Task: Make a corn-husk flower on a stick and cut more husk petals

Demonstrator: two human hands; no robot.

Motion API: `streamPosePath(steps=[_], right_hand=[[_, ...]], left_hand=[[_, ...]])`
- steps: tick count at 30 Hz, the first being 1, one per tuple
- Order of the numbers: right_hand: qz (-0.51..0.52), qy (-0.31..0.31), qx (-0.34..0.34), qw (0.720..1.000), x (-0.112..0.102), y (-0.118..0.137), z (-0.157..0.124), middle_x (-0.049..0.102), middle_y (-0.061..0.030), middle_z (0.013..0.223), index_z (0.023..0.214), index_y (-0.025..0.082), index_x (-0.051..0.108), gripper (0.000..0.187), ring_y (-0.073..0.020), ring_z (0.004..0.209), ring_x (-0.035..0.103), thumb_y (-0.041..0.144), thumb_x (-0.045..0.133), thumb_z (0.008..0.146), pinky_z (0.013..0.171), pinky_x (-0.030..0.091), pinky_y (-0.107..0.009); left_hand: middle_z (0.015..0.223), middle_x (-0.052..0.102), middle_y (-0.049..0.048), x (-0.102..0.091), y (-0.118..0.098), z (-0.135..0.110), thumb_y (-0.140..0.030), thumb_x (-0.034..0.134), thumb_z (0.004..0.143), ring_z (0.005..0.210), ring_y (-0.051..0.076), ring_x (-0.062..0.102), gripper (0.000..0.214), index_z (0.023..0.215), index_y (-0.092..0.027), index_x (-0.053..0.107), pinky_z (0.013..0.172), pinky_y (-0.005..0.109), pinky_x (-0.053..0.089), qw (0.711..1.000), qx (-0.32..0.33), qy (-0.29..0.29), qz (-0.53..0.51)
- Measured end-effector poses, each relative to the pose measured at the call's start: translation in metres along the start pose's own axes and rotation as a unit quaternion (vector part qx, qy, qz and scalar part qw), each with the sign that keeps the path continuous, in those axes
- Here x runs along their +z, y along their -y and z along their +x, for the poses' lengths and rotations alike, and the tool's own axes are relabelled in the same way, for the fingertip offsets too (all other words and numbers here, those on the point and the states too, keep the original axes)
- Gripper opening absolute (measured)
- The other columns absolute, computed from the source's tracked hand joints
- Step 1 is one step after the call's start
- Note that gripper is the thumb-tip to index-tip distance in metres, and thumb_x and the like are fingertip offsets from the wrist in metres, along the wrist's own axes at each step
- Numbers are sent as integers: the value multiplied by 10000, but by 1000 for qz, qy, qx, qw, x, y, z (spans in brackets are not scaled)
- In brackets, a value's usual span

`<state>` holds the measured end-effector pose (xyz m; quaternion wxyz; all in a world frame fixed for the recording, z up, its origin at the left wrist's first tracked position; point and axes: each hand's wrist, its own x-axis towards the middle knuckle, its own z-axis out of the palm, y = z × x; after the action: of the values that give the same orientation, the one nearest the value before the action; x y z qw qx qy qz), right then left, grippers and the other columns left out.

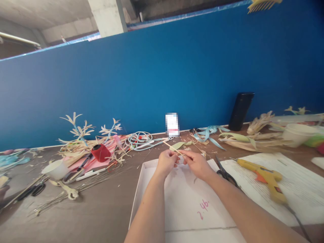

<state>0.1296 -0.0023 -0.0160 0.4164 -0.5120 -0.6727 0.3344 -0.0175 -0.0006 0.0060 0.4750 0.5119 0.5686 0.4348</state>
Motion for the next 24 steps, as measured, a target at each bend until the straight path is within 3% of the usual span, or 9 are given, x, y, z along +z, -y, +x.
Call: streamPosePath(steps=[4, 7, 10, 13, 15, 18, 21, 24], right_hand=[[-29, -81, 15, 996, -7, 0, 3, 638, -6, 676, 1116, 260, 649, 380, -147, 588, 521, 266, 464, 784, 585, 403, -272], [75, -113, 52, 989, -15, 4, 4, 625, -4, 686, 1205, 245, 574, 444, -121, 507, 475, 314, 496, 774, 487, 370, -246], [239, -28, 98, 966, -18, 10, 1, 610, 2, 712, 1343, 240, 395, 609, -79, 411, 390, 387, 532, 768, 381, 253, -206], [295, 82, 130, 943, -15, 14, -4, 613, -7, 699, 1360, 199, 355, 674, -72, 416, 398, 390, 573, 752, 377, 218, -192], [290, 121, 120, 942, -12, 15, -6, 604, -3, 671, 1330, 181, 408, 630, -64, 420, 386, 378, 578, 756, 392, 228, -191], [255, 120, 96, 955, -7, 12, -6, 559, 22, 614, 1254, 182, 518, 525, -52, 403, 329, 367, 562, 765, 394, 210, -193], [177, 82, 71, 978, -5, 6, -1, 543, 32, 583, 1196, 210, 590, 446, -61, 410, 325, 335, 535, 771, 402, 239, -199], [90, 7, 54, 994, -7, 1, 4, 577, 25, 599, 1149, 246, 630, 403, -76, 434, 365, 296, 521, 765, 423, 298, -206]], left_hand=[[667, 634, 46, 1, 2, 1, -174, 598, 691, 530, 84, 544, 60, 717, -130, 566, 448, 169, 416, 1000, -7, 6, -10], [676, 640, 46, 1, 2, 1, -181, 603, 684, 526, 80, 536, 65, 715, -130, 575, 446, 164, 406, 1000, -18, 2, -22], [687, 640, 45, 0, 1, 1, -186, 594, 689, 523, 75, 527, 61, 706, -129, 578, 446, 164, 401, 999, -24, -3, -33], [709, 639, 47, -1, 0, 0, -187, 576, 708, 527, 72, 528, 61, 714, -126, 579, 450, 164, 405, 999, -13, 7, -43], [719, 638, 51, -1, 0, 0, -196, 574, 719, 530, 70, 531, 73, 719, -124, 580, 451, 163, 407, 999, -1, 16, -47], [723, 639, 55, 0, 1, 0, -226, 594, 721, 532, 69, 533, 105, 726, -123, 577, 452, 161, 409, 999, 14, 23, -47], [691, 631, 51, 1, 2, 1, -250, 612, 715, 524, 72, 529, 132, 722, -125, 571, 450, 165, 411, 999, 13, 16, -27], [674, 627, 42, 2, 3, 1, -223, 621, 696, 525, 75, 528, 112, 727, -131, 566, 452, 167, 411, 1000, -4, 11, -17]])
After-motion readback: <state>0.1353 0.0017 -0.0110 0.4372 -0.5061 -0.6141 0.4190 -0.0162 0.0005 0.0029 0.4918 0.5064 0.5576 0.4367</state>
